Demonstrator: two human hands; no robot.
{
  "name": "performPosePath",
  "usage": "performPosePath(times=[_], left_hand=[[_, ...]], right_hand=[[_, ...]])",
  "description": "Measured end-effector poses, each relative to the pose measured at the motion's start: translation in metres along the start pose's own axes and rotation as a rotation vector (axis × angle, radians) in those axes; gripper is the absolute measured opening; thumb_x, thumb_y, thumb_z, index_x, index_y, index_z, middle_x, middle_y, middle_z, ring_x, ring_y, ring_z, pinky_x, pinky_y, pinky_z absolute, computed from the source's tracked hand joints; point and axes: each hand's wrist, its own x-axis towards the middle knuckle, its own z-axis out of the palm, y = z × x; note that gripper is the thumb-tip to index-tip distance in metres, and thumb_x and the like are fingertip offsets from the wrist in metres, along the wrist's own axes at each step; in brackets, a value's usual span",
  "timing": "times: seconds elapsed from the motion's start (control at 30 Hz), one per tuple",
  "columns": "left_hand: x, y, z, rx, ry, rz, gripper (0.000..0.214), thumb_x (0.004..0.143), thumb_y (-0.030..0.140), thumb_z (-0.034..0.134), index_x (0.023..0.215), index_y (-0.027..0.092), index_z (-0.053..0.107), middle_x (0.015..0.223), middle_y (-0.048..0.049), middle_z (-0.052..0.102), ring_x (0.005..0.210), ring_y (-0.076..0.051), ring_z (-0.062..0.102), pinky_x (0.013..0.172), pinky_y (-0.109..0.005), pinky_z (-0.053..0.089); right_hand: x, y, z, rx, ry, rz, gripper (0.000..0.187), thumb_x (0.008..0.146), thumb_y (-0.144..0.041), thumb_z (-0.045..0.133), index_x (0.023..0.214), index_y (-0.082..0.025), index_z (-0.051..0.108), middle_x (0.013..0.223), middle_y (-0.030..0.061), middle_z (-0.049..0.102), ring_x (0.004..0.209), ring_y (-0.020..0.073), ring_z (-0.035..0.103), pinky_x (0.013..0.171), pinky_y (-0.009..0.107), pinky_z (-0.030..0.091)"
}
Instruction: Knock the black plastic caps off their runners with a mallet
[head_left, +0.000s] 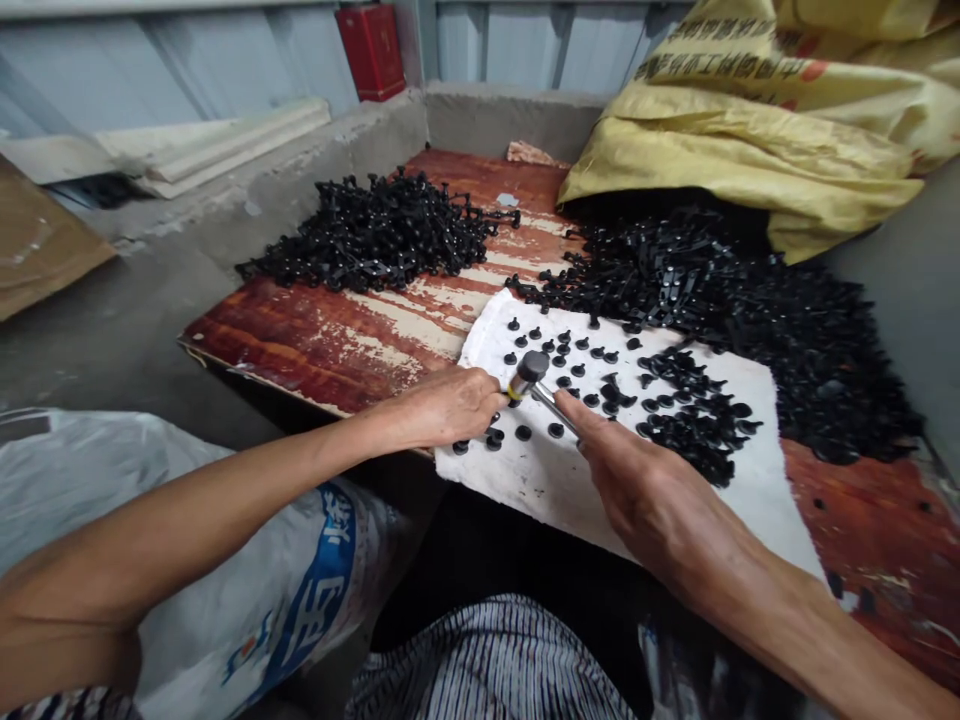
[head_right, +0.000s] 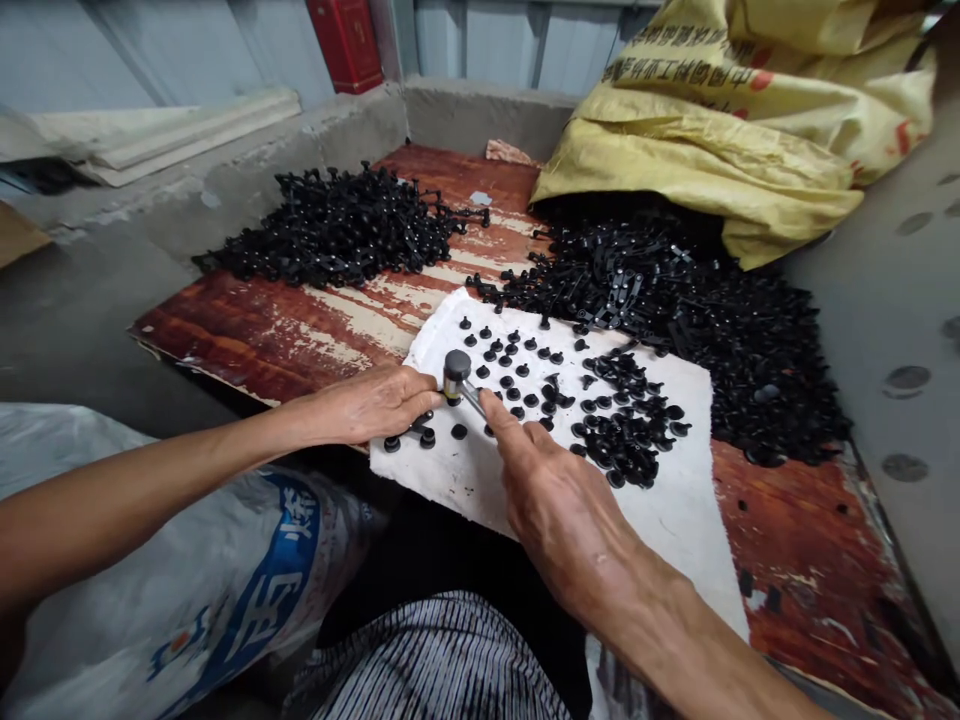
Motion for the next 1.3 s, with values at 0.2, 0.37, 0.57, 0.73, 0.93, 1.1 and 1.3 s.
performPosePath(times=[0.2,0.37,0.57,0.73,0.93,1.1,1.3], left_hand=[[-0.024,0.030,-0.008,0.035,-0.009,0.129,0.032,0.098,0.031,0.037,0.083,0.018,0.062,0.063,-0.0010,0.058,0.058,-0.014,0.053,0.056,-0.026,0.033],[-0.045,0.041,0.006,0.103,0.109,0.209,0.033,0.098,0.040,0.039,0.088,0.018,0.061,0.076,-0.0048,0.066,0.071,-0.019,0.060,0.066,-0.031,0.042],[-0.072,0.031,0.016,-0.234,0.363,-0.181,0.032,0.096,0.044,0.039,0.096,0.018,0.058,0.084,-0.0036,0.066,0.077,-0.018,0.060,0.072,-0.032,0.045],[-0.072,0.050,0.022,-0.393,0.233,-0.234,0.030,0.094,0.039,0.040,0.080,0.019,0.058,0.069,0.0005,0.059,0.068,-0.015,0.055,0.066,-0.029,0.042],[-0.053,0.050,0.033,-0.590,0.182,-0.152,0.022,0.092,0.031,0.041,0.076,0.019,0.050,0.065,0.0021,0.054,0.060,-0.012,0.050,0.058,-0.026,0.040],[-0.039,0.032,0.033,-0.765,0.091,-0.159,0.025,0.094,0.035,0.037,0.075,0.020,0.044,0.064,0.0048,0.045,0.054,-0.009,0.046,0.051,-0.022,0.038],[-0.038,0.031,0.028,-0.518,0.225,-0.081,0.024,0.095,0.032,0.039,0.077,0.019,0.047,0.061,0.0069,0.037,0.056,-0.009,0.037,0.053,-0.023,0.031]], right_hand=[[0.017,-0.011,-0.004,0.168,0.015,0.144,0.024,0.091,-0.037,0.056,0.104,-0.019,0.064,0.078,0.0050,0.067,0.062,0.0178,0.062,0.051,0.029,0.051],[-0.003,-0.015,0.012,0.638,-0.172,0.374,0.029,0.087,-0.048,0.061,0.079,-0.021,0.056,0.053,-0.0078,0.043,0.036,0.0068,0.035,0.031,0.020,0.026],[-0.032,-0.018,0.024,0.752,0.122,0.574,0.033,0.083,-0.053,0.065,0.083,-0.021,0.055,0.048,-0.0095,0.041,0.036,0.0074,0.035,0.032,0.019,0.030],[-0.039,-0.024,0.037,0.759,0.100,0.554,0.031,0.086,-0.051,0.062,0.081,-0.021,0.054,0.047,-0.0094,0.042,0.036,0.0071,0.034,0.033,0.019,0.028],[-0.046,-0.023,0.041,0.693,0.042,0.449,0.027,0.091,-0.046,0.057,0.085,-0.020,0.059,0.051,-0.0070,0.046,0.040,0.0083,0.038,0.035,0.021,0.030],[-0.055,-0.005,0.017,0.598,0.225,0.570,0.033,0.086,-0.053,0.062,0.090,-0.020,0.061,0.049,-0.0070,0.049,0.037,0.0085,0.042,0.034,0.020,0.034],[-0.061,0.007,0.006,0.680,0.329,0.648,0.037,0.080,-0.056,0.068,0.086,-0.019,0.062,0.052,-0.0043,0.053,0.038,0.0091,0.043,0.032,0.020,0.035]])
